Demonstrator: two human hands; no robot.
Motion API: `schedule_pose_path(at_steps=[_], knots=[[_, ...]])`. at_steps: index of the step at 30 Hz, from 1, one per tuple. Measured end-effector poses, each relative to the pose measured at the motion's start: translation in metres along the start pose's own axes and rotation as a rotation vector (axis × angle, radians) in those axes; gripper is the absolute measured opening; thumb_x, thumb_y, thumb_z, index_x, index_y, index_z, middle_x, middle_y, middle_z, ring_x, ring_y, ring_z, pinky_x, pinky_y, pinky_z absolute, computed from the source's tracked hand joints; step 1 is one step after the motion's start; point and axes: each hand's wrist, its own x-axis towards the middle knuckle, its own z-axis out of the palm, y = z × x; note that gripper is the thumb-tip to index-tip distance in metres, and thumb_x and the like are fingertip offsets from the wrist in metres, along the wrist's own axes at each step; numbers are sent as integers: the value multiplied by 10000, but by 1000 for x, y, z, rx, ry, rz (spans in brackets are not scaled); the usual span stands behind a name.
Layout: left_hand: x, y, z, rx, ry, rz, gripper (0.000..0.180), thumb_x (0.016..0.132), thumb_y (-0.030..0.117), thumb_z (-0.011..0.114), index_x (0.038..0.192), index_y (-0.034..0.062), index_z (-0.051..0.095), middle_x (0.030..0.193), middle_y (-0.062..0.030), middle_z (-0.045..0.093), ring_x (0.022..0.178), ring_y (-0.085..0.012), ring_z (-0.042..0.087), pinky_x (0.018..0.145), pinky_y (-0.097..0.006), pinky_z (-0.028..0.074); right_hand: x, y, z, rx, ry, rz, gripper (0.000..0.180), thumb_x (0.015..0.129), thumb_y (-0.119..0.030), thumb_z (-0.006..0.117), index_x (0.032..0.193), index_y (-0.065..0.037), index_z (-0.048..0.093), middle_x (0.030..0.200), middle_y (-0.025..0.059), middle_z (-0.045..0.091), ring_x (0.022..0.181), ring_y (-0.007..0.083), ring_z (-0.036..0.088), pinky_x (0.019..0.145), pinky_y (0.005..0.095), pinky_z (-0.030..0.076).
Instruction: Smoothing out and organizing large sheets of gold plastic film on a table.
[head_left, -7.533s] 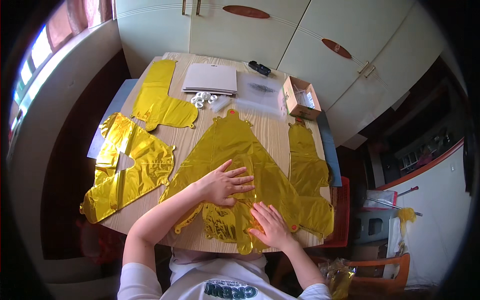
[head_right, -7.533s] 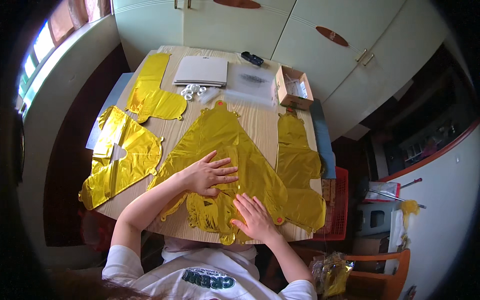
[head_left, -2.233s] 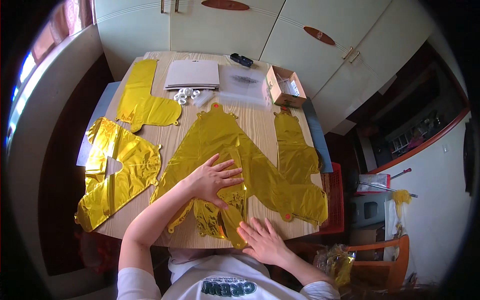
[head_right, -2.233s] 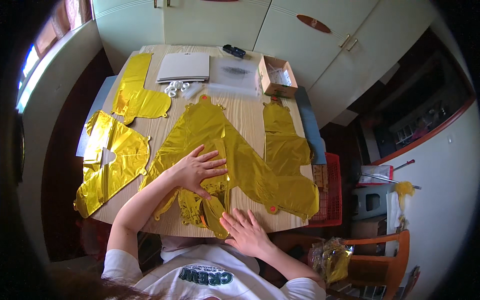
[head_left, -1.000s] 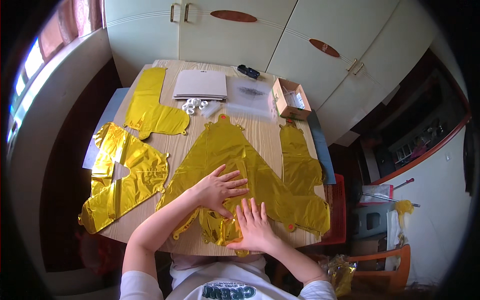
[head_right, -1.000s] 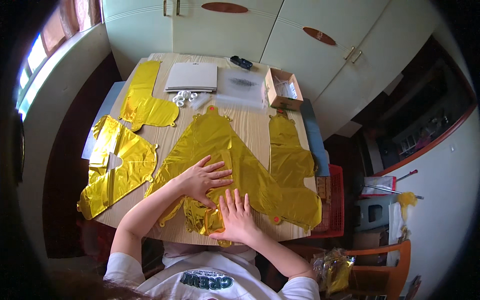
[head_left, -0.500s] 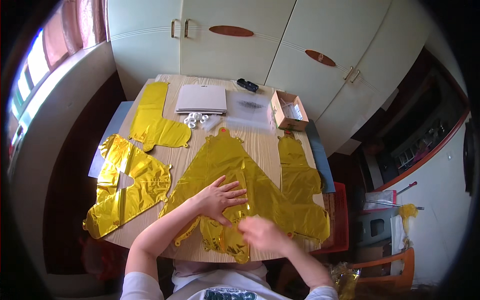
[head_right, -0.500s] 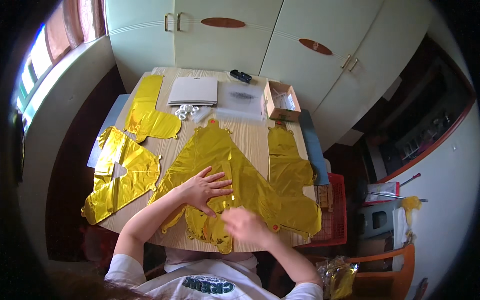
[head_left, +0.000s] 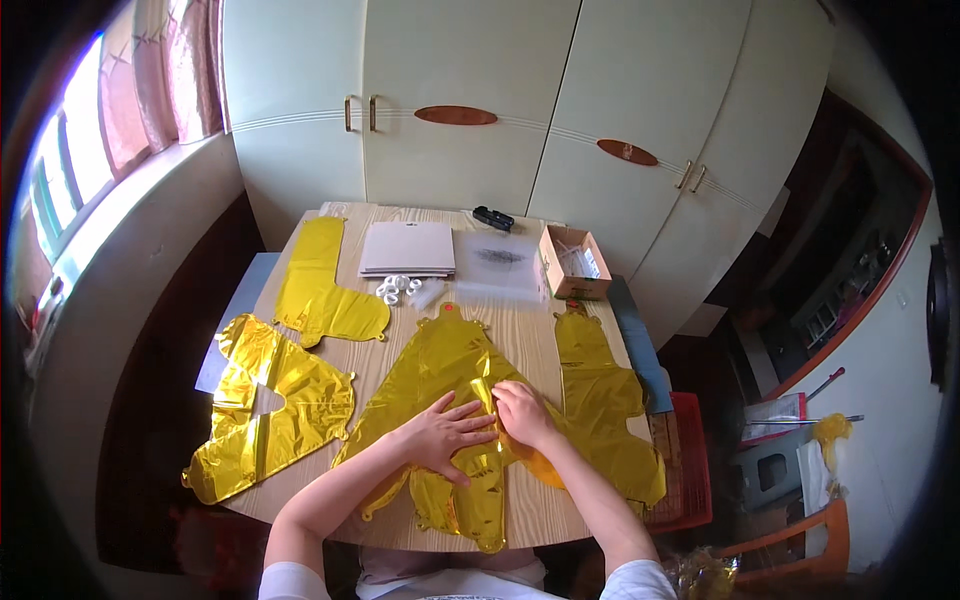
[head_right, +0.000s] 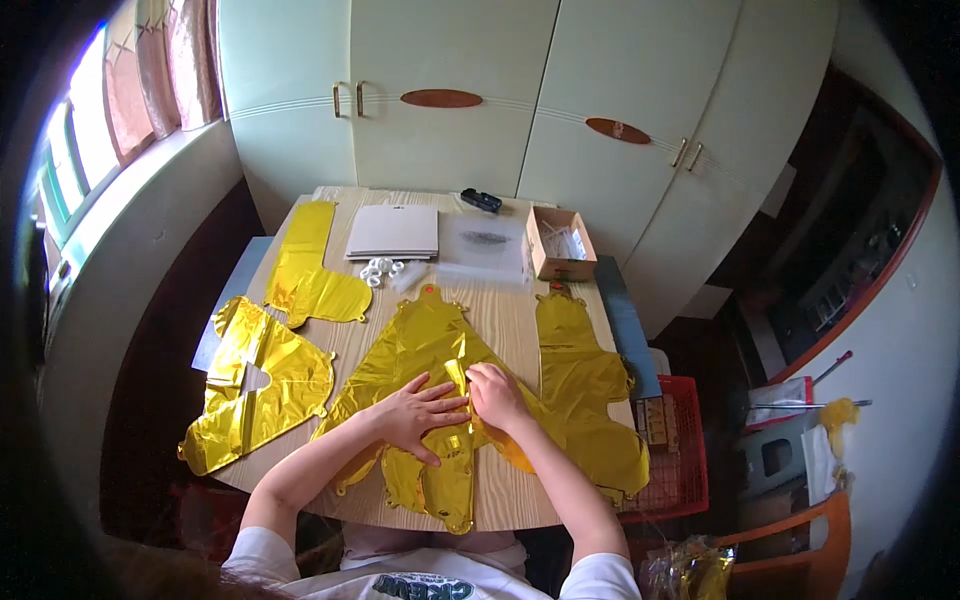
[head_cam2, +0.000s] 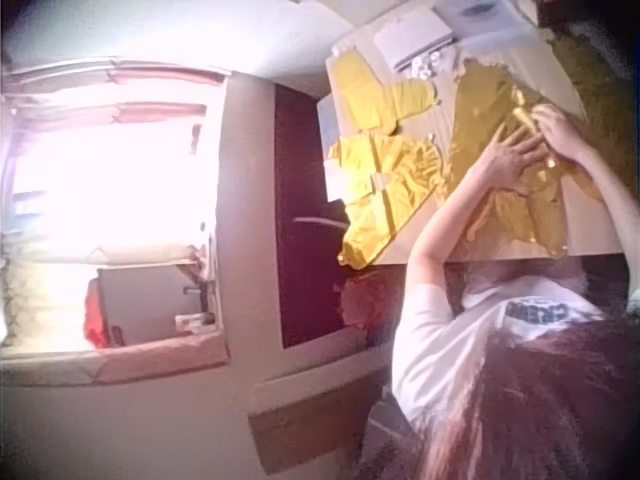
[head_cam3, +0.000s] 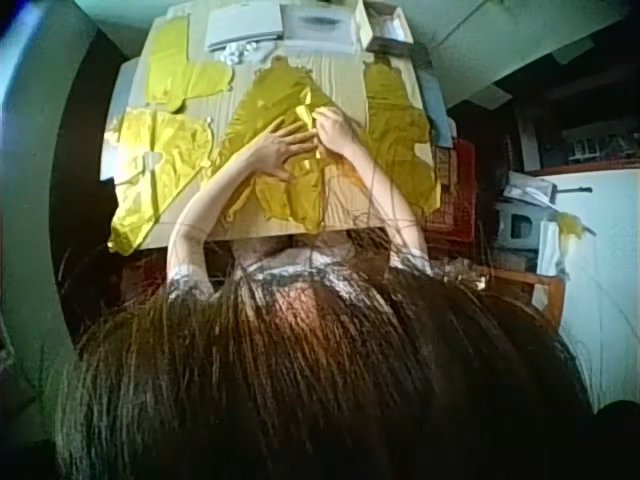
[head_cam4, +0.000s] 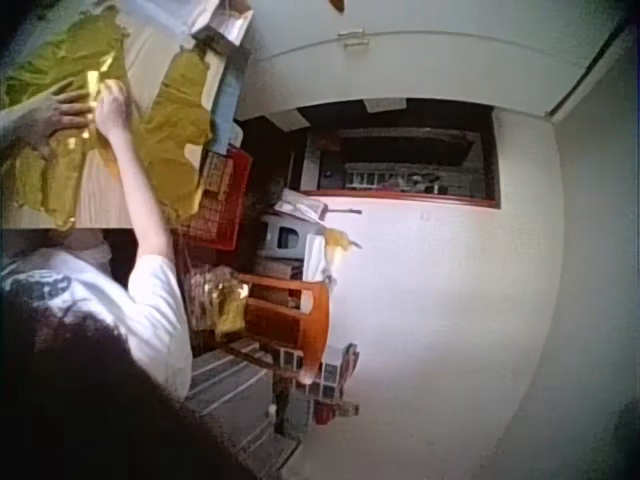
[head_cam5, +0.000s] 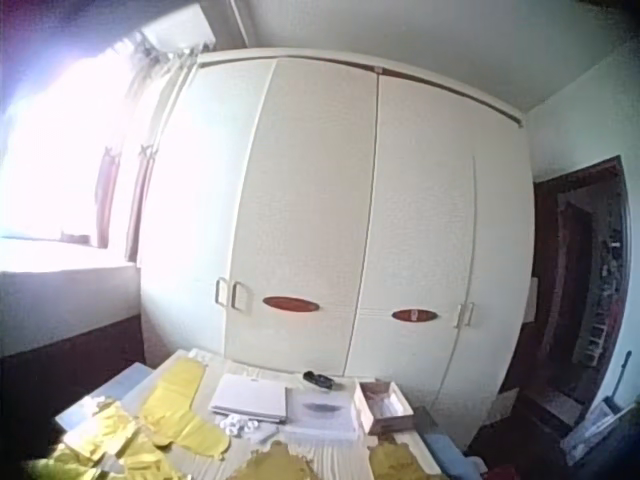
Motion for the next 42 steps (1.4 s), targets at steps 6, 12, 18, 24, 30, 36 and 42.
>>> schedule_pose_path(at_steps=[6,12,18,24,30,36,42], knots=[[-2,0,1,-12,15,-7,1000,723,795,569,1531,282,279,1591,-50,262,1471,-322,204,1156,-621,128,38,2,12,149,-97,326,282,863,-195,676,1105,-49,666,1006,107,659,843,211,659,765,337,529],[-12,-3,1,-13,22,-33,1000,717,786,581,1529,284,284,1586,-52,272,1469,-327,209,1156,-618,132,41,2,22,221,-86,294,332,815,-183,677,1134,-96,648,996,93,672,942,283,636,841,402,506],[-12,-3,-6,-4,16,-44,983,725,774,571,1517,249,322,1579,-53,293,1463,-317,235,1161,-601,134,33,1,-2,22,-46,265,439,820,-282,706,1196,-81,602,1151,142,619,1099,331,567,970,427,451],[-12,-8,-3,-15,23,-51,987,723,780,570,1519,255,318,1586,-44,279,1467,-315,224,1169,-592,122,-6,-2,-73,-366,-402,579,699,759,-409,769,1296,-62,488,1290,206,500,1175,380,519,987,456,449],[-10,-14,-4,-18,0,-39,1002,715,793,571,1520,255,316,1591,-43,267,1472,-320,204,1170,-594,111,-26,12,-93,-52,-467,637,704,732,-364,797,1262,-26,480,1211,261,578,1111,406,578,937,442,480],[-10,-15,-2,-33,1,-35,1014,709,805,574,1520,254,317,1597,-44,252,1473,-333,196,1161,-611,117,-35,-8,-130,90,-547,590,687,751,-265,779,1297,-7,452,1167,236,635,1059,339,638,887,408,507],[-3,-18,-4,-50,8,-31,1012,704,798,583,1520,260,319,1596,-39,253,1471,-336,196,1157,-621,115,-33,-45,-124,461,-326,389,613,817,-229,747,1324,-64,445,1164,202,639,1057,306,644,901,384,502]])
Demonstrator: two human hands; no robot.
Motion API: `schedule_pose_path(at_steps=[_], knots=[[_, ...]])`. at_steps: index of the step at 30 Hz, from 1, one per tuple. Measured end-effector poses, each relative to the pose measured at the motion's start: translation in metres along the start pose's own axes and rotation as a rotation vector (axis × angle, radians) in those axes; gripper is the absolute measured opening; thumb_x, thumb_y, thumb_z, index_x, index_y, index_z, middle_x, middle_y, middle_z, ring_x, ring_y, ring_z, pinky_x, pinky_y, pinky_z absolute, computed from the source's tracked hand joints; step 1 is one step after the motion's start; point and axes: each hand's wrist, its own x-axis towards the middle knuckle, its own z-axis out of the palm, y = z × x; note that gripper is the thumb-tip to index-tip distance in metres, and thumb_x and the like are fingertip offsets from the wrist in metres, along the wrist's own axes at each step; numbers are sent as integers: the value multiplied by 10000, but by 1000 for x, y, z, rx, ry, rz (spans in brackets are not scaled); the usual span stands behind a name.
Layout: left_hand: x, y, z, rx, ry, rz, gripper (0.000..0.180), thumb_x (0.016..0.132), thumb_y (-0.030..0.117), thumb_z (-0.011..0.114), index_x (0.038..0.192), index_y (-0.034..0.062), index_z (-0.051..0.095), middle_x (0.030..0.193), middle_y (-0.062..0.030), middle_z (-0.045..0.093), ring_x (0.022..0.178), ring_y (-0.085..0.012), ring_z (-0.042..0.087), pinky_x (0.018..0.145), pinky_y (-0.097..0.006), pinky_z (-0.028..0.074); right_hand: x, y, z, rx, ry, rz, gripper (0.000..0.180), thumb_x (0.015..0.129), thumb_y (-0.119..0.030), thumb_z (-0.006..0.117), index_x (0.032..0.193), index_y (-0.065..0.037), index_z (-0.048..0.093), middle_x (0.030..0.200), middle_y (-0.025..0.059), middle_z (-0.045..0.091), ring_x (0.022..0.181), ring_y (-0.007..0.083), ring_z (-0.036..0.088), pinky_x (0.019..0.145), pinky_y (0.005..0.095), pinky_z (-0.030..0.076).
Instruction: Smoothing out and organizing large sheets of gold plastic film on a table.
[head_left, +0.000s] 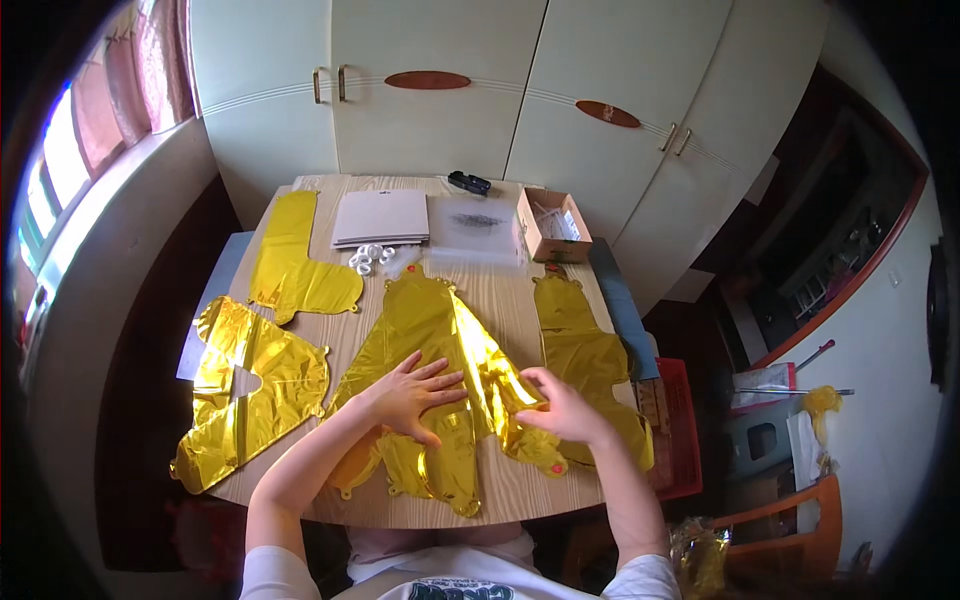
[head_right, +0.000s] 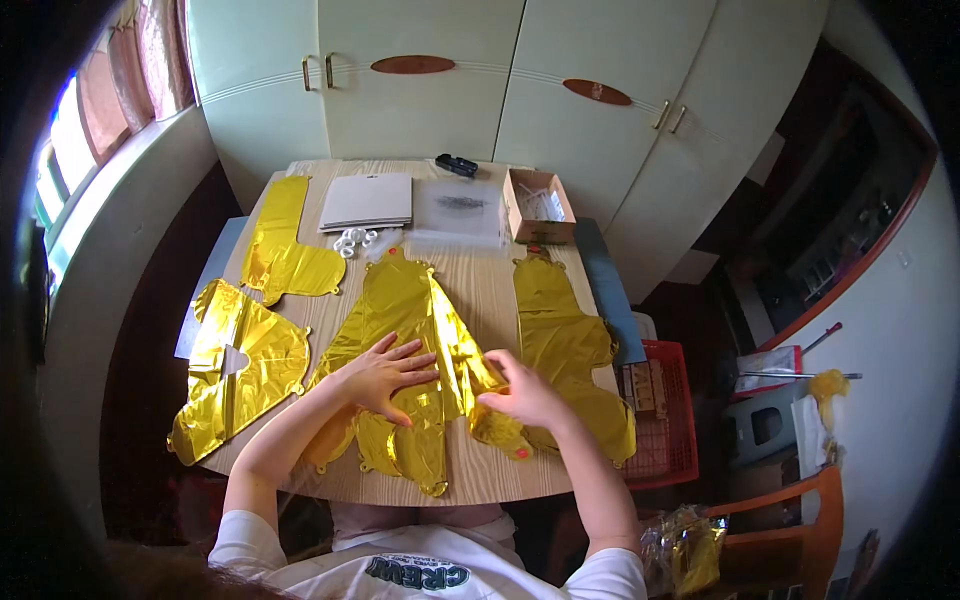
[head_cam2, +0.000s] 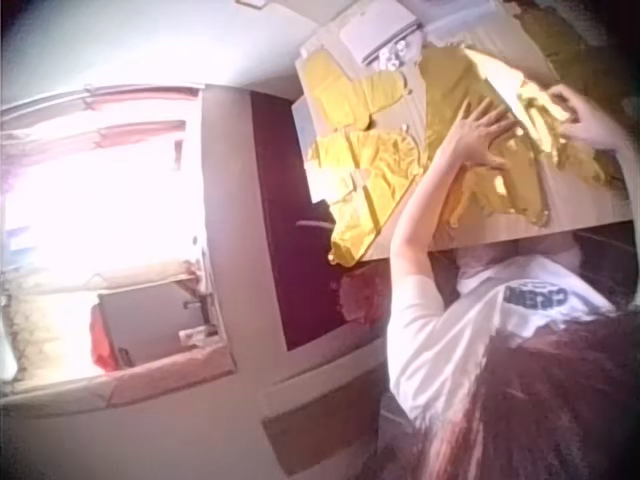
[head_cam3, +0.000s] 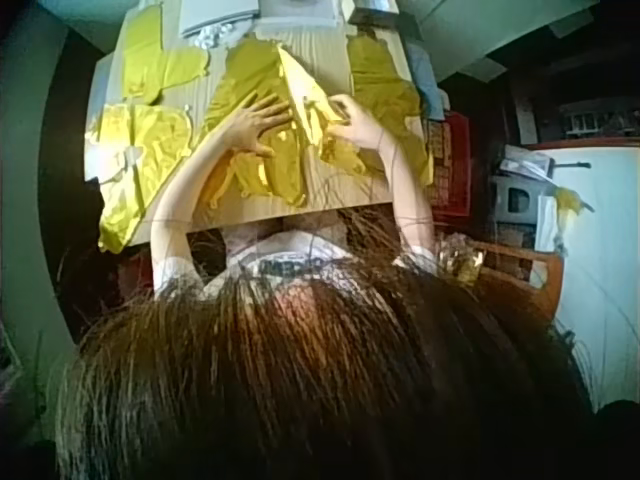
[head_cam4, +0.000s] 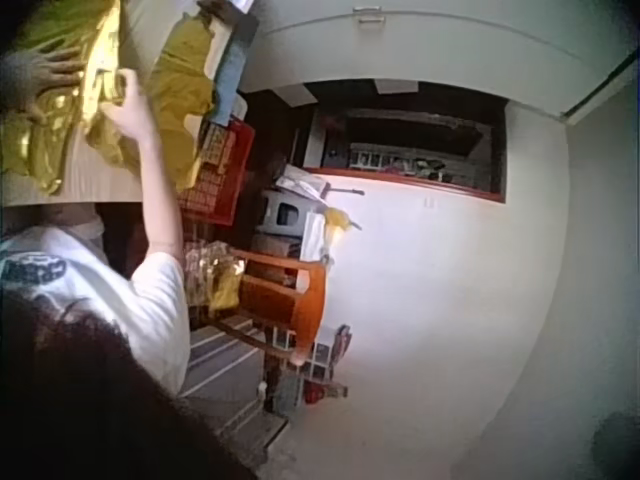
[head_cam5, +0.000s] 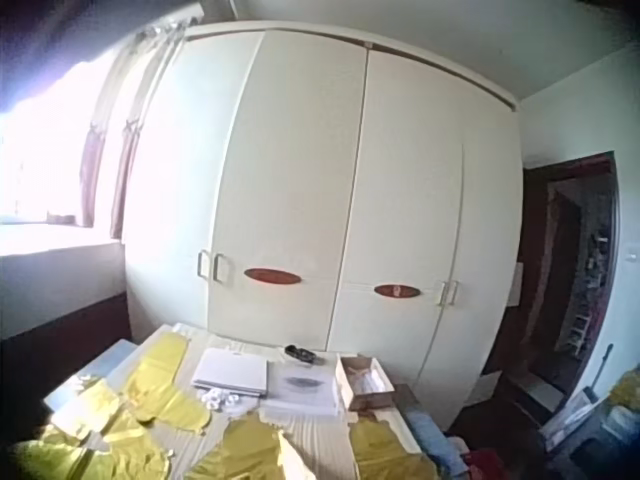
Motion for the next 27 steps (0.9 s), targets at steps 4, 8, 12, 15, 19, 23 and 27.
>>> schedule_pose_path(at_steps=[4,8,12,15,19,23,27], knots=[[0,-1,-1,-17,5,3,1012,698,799,584,1514,256,333,1587,-40,276,1471,-345,191,1151,-635,107,3,-34,17,-113,-5,44,563,845,-170,728,1327,-77,454,843,77,654,746,110,607,665,305,488],[-1,-1,-4,-14,42,9,935,734,766,569,1483,233,395,1563,-43,329,1473,-336,189,1173,-602,78,8,-66,44,-91,58,-17,569,827,-285,746,1317,-156,488,642,101,590,557,216,589,541,361,463],[-12,-13,-4,-114,195,-148,616,840,609,567,1268,171,624,1515,-56,410,1465,-337,212,1182,-563,118,18,-60,98,-298,44,-103,575,843,-278,728,1318,-127,441,745,180,654,631,306,679,538,416,525],[-12,-16,-4,-403,441,-346,377,895,434,606,986,101,758,1488,-78,445,1447,-354,254,1167,-525,196,25,-53,129,-365,144,-230,558,866,-253,690,1318,-71,417,693,161,647,606,329,672,516,431,533],[-5,-22,14,-556,438,-446,322,819,387,723,918,83,766,1475,-122,450,1451,-387,231,1150,-520,238,29,-48,145,-323,145,-221,533,880,-228,672,1309,-38,420,753,177,659,663,330,680,571,414,548],[1,-26,23,-566,408,-444,285,800,343,738,829,60,745,1471,-130,452,1447,-414,224,1146,-518,250,22,-54,127,-111,77,-190,464,891,-192,659,1294,-57,473,802,159,673,687,283,687,570,373,553],[0,-22,27,-566,448,-485,263,772,297,757,747,40,709,1453,-137,469,1439,-430,232,1141,-528,255,24,-18,86,-418,318,-421,249,896,-108,619,1142,-73,639,957,74,711,865,206,685,728,345,541]])
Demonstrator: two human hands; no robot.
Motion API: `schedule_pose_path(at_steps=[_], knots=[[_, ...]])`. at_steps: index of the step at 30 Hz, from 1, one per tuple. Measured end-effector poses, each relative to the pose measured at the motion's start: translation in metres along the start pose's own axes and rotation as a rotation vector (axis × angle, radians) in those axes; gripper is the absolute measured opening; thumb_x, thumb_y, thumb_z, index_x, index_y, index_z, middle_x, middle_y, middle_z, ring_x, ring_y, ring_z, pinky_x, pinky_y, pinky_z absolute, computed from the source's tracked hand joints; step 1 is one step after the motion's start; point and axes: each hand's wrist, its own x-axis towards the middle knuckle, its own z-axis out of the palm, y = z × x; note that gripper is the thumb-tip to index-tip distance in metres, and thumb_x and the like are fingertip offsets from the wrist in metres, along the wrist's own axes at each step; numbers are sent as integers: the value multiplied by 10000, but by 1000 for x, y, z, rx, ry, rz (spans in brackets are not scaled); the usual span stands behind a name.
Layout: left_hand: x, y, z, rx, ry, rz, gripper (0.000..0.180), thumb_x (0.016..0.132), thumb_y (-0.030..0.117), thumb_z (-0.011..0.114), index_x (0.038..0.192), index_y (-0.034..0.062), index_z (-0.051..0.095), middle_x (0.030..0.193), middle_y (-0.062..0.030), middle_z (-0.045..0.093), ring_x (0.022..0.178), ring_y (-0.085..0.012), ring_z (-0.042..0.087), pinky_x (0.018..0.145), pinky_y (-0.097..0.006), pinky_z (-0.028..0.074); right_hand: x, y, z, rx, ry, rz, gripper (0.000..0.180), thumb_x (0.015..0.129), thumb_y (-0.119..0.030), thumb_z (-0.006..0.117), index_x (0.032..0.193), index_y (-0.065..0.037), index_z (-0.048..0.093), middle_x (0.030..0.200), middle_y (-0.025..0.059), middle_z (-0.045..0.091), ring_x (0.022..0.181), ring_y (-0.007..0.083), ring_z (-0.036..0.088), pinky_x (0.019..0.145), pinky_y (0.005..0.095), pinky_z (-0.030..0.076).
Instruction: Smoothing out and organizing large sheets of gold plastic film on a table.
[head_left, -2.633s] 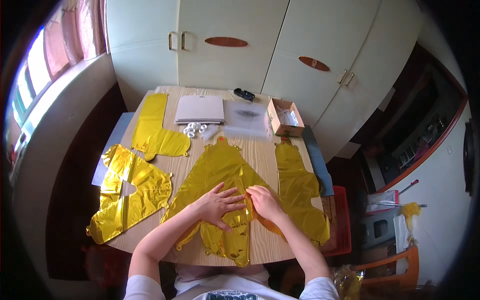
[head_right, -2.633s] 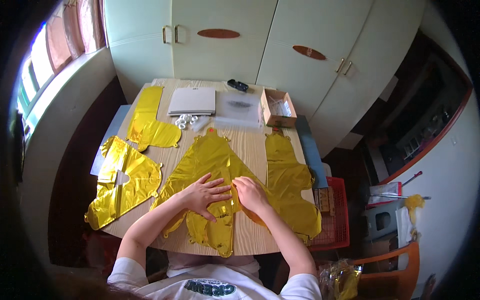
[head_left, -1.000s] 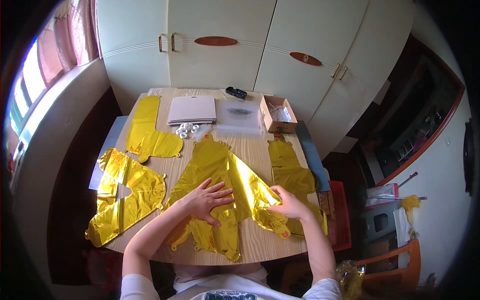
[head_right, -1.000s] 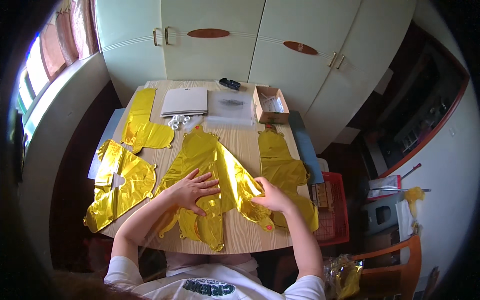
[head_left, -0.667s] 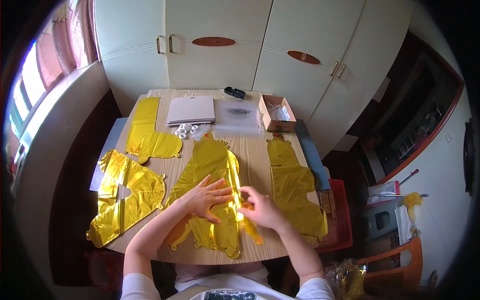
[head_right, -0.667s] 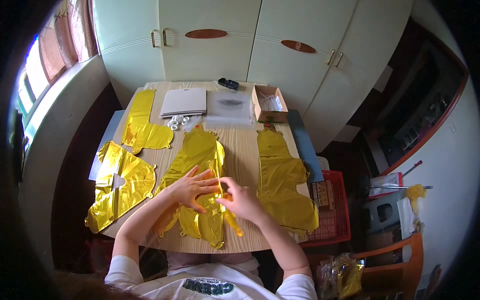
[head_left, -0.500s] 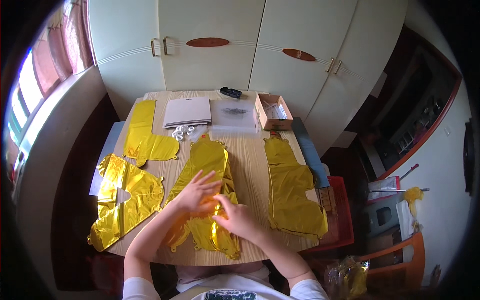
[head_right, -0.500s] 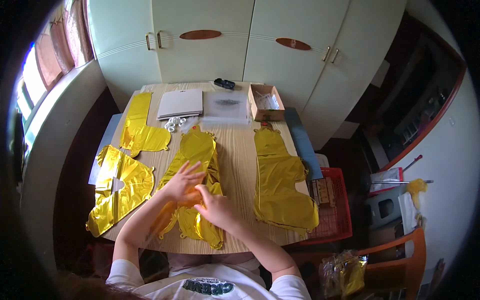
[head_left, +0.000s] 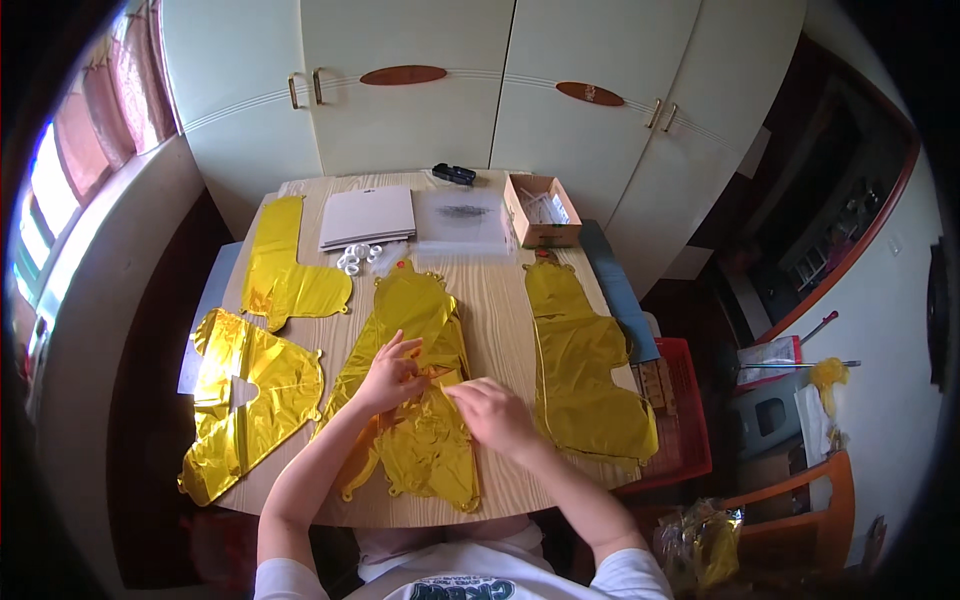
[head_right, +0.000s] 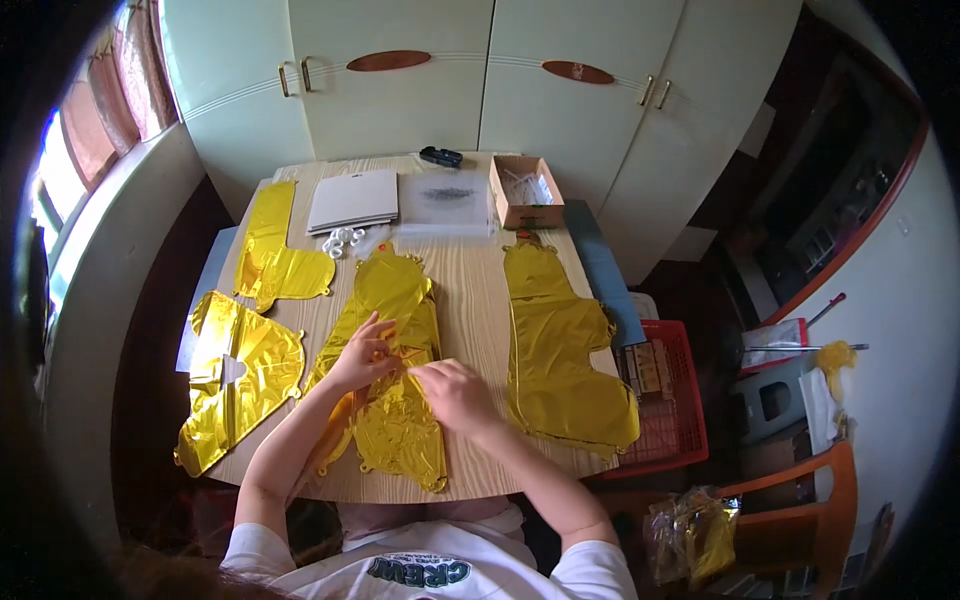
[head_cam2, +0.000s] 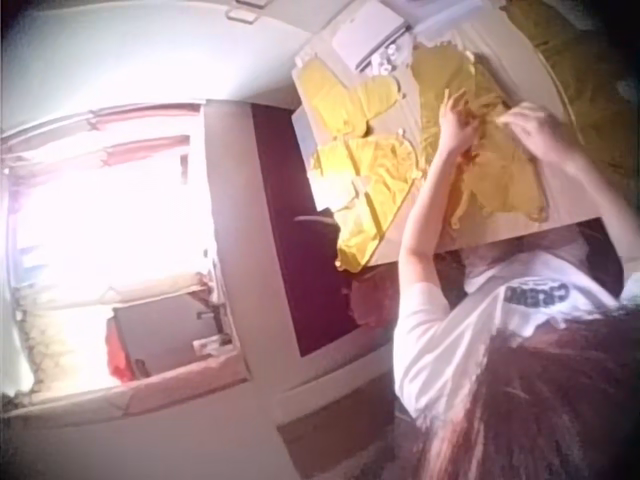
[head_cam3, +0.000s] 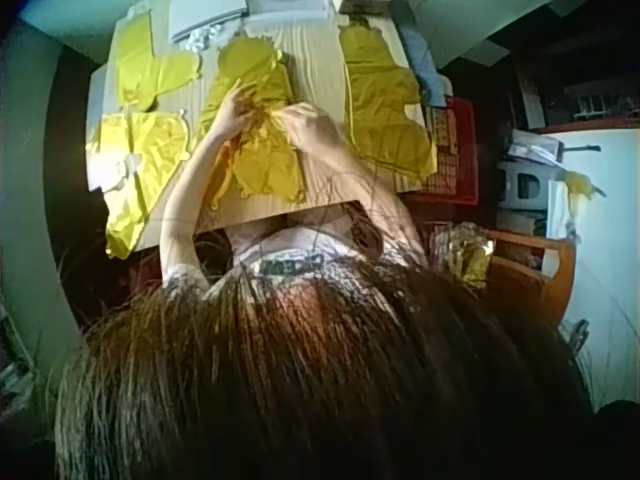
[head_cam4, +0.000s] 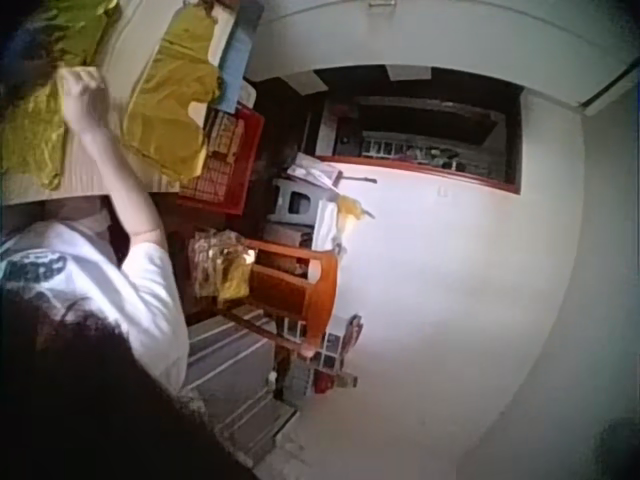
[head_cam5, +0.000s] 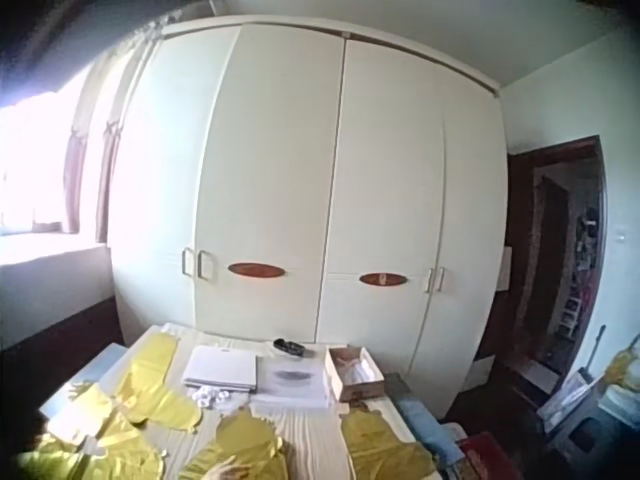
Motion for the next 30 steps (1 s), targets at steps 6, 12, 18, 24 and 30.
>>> schedule_pose_path(at_steps=[6,12,18,24,30], knots=[[-4,1,2,19,14,18,265,752,278,763,699,33,677,1413,-135,504,1428,-431,256,1139,-537,252,-42,50,-2,-77,-86,-132,308,838,-17,598,1115,-96,709,1161,25,696,1163,196,606,962,366,441],[-5,2,-1,27,-23,26,285,738,285,751,677,24,654,1393,-134,517,1426,-424,262,1150,-545,223,-56,52,-1,-56,-108,-109,281,848,-32,605,1088,-112,726,1172,16,695,1168,196,608,977,382,433],[-5,2,-1,6,-17,22,269,735,264,743,679,17,651,1394,-134,516,1424,-421,267,1150,-543,226,-55,50,-3,-53,-99,-126,281,805,-23,622,1055,-89,731,1160,19,699,1167,178,607,970,360,441],[-4,3,-2,6,-15,-10,244,739,220,738,683,-2,653,1408,-128,502,1437,-412,246,1139,-515,271,-56,51,-1,-34,-76,-140,290,771,-15,628,1039,-69,722,1161,42,694,1154,190,614,936,360,470],[-4,4,-3,20,-22,-18,225,743,195,741,680,-1,649,1414,-121,495,1447,-403,229,1141,-505,279,-56,51,-3,-32,-72,-168,291,758,-4,631,1029,-60,720,1155,50,695,1140,195,623,916,357,482]])
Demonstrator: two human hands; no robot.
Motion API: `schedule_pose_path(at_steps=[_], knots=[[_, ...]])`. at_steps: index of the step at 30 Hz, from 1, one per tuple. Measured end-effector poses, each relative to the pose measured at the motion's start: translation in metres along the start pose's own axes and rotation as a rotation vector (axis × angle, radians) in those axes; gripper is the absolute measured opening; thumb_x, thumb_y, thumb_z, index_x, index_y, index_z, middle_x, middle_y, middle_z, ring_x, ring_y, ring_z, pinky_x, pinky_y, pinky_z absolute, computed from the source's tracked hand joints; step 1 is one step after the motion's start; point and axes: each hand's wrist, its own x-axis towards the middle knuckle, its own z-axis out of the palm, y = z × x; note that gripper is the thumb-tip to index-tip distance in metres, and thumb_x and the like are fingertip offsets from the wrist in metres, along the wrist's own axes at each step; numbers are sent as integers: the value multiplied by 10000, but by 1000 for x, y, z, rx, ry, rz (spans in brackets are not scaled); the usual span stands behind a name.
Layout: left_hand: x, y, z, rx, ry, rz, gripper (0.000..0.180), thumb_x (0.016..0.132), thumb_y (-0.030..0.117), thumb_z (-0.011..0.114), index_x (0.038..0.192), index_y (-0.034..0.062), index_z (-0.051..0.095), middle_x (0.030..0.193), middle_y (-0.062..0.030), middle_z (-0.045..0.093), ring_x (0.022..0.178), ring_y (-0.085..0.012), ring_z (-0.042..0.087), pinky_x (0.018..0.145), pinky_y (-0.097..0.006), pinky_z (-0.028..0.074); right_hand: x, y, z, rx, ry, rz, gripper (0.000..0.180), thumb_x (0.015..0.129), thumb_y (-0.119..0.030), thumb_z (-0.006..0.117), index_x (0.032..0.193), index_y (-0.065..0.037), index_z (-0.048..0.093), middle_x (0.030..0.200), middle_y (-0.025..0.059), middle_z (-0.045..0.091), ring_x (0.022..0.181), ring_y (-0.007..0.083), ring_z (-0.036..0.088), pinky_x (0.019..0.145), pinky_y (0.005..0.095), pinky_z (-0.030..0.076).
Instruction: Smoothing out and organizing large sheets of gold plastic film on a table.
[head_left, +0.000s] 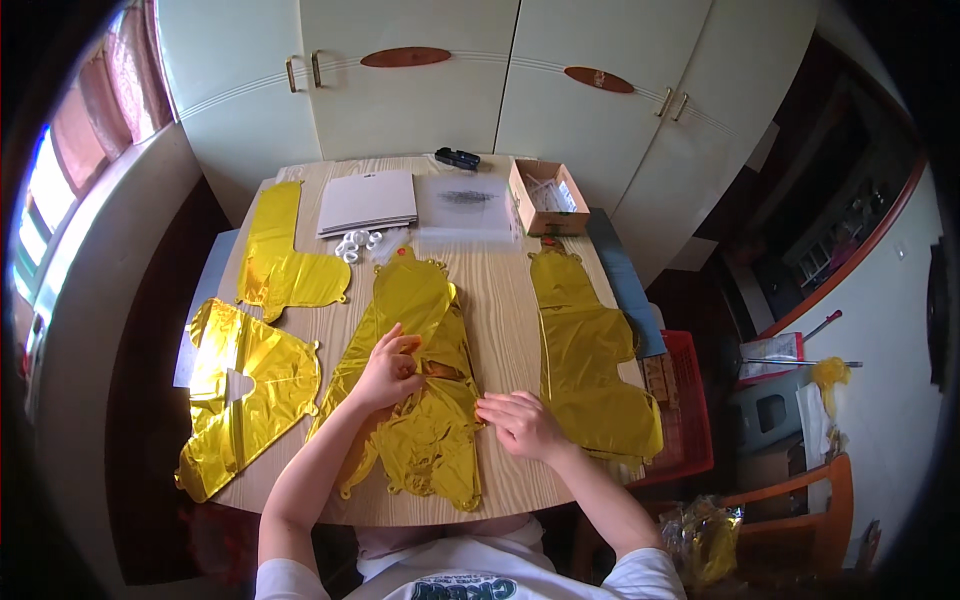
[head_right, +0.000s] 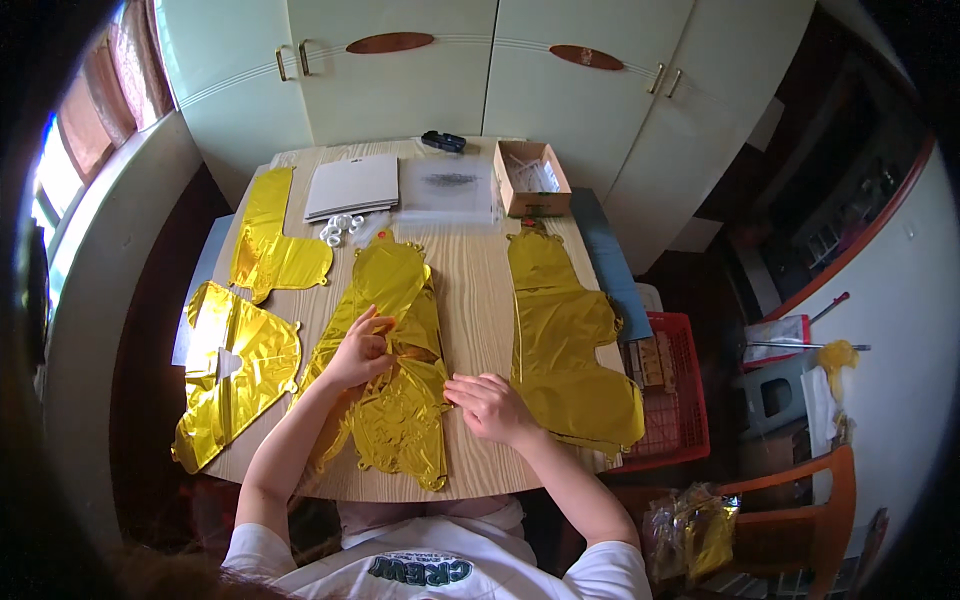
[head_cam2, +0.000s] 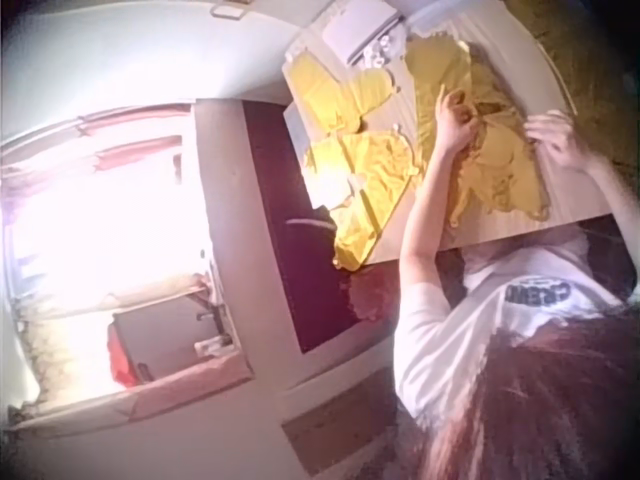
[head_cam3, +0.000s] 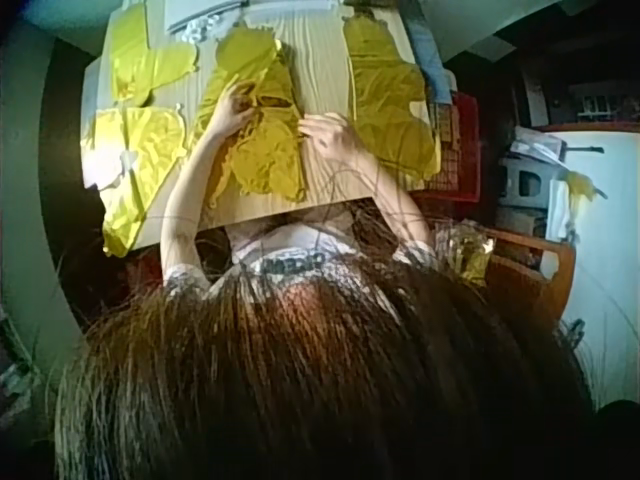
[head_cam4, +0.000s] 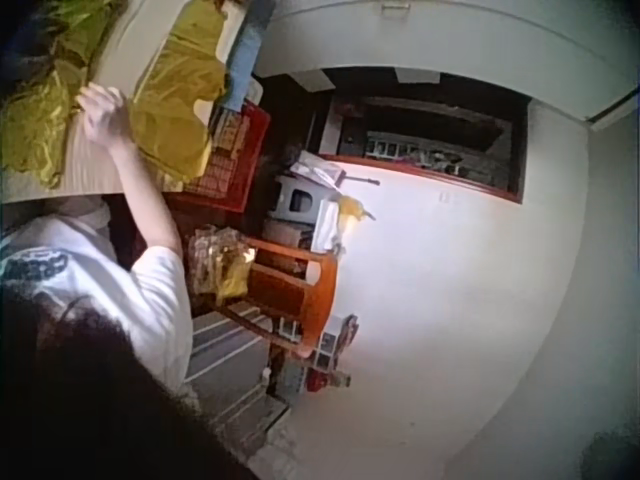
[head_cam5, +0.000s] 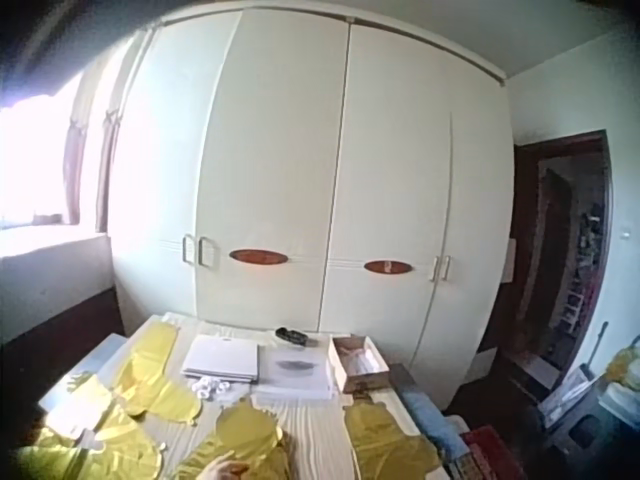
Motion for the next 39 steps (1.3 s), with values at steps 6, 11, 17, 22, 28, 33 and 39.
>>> schedule_pose_path(at_steps=[6,11,17,22,28,33,39], knots=[[-1,-2,1,-6,3,5,225,727,221,726,717,4,667,1413,-127,496,1441,-408,235,1140,-511,271,0,-1,-1,7,5,0,265,754,-3,637,993,-60,737,1119,44,710,1121,186,633,911,351,478],[1,-1,1,18,2,10,238,725,243,725,761,10,691,1415,-154,487,1437,-416,239,1143,-509,265,-2,0,1,-3,4,-7,268,745,-9,638,984,-62,746,1105,41,716,1111,179,636,918,343,468],[9,7,5,151,160,-29,275,740,297,744,740,31,677,1269,-184,548,1300,-384,400,1064,-473,342,1,-3,1,-15,3,-10,272,733,-15,626,971,-57,750,1084,47,722,1100,187,641,909,346,474],[49,43,-10,474,307,-83,352,757,416,737,801,71,683,995,-101,578,1027,-285,516,889,-426,401,-1,-3,-2,-29,-1,-3,268,723,-17,618,954,-48,752,1065,60,726,1088,196,646,900,352,483],[104,27,2,418,-115,-340,512,733,564,717,849,65,719,973,-137,684,1055,-301,594,892,-456,439,2,-4,-1,-20,6,-5,252,728,-20,616,938,-43,754,1048,67,729,1083,199,649,900,355,490],[131,18,14,236,-74,-459,416,723,510,731,808,102,732,866,-91,702,968,-276,632,872,-450,447,1,-3,-1,-10,18,-5,239,736,-20,627,937,-47,754,1034,67,728,1073,205,654,901,358,493],[143,14,20,282,-9,-412,277,737,412,746,809,145,743,872,-68,708,972,-276,628,859,-441,443,1,-3,-1,-1,33,3,237,739,-43,601,922,-43,752,1029,68,730,1071,209,652,897,354,500]])
